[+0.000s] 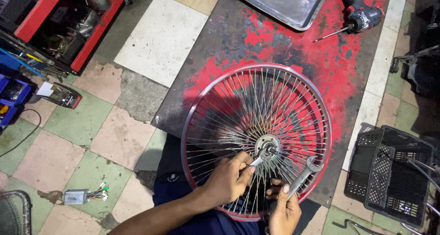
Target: The person uses wrenches to tighten and adjust the fasteners on the hub of a wire-spoked wheel, holding one side steady while turning the other.
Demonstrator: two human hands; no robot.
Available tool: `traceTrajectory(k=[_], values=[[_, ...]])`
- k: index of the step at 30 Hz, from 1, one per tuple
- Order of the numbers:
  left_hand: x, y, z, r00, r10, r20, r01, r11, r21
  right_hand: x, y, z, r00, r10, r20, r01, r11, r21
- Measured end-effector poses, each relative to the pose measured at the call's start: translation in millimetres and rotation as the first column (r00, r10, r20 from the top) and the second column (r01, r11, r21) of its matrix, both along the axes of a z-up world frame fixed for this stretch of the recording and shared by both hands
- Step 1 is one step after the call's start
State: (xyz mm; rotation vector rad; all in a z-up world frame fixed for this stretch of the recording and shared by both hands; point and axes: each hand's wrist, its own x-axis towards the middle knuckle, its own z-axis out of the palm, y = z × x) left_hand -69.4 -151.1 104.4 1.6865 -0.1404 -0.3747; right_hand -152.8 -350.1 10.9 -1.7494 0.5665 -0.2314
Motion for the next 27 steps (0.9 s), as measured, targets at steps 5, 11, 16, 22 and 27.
traceTrajectory(k=[5, 11, 16, 22, 27], values=[[8.9, -1.9, -14.3, 0.990, -0.040, -0.133, 0.043, 0.999, 0.017, 1.9, -5.2, 6.1, 0.999, 0.020, -0.039, -0.019, 0.999, 0.044], [61.6, 15.3, -48.2, 0.947, -0.192, -0.256, 0.134, 0.965, -0.227, 2.0, -31.5, 22.8, 0.980, -0.132, -0.150, 0.146, 0.985, 0.090], [102.1, 34.7, -50.6, 0.888, -0.260, -0.378, 0.151, 0.944, -0.295, 11.4, -34.2, 47.6, 0.920, -0.211, 0.331, 0.224, 0.975, 0.000], [119.1, 46.7, -53.4, 0.846, -0.359, -0.395, 0.199, 0.899, -0.389, 7.5, -33.2, 37.3, 0.808, -0.411, 0.421, 0.340, 0.910, 0.236], [123.9, 48.3, -43.1, 0.833, -0.322, -0.450, 0.180, 0.927, -0.329, -3.4, -20.4, 25.4, 0.761, -0.486, 0.430, 0.396, 0.872, 0.286]])
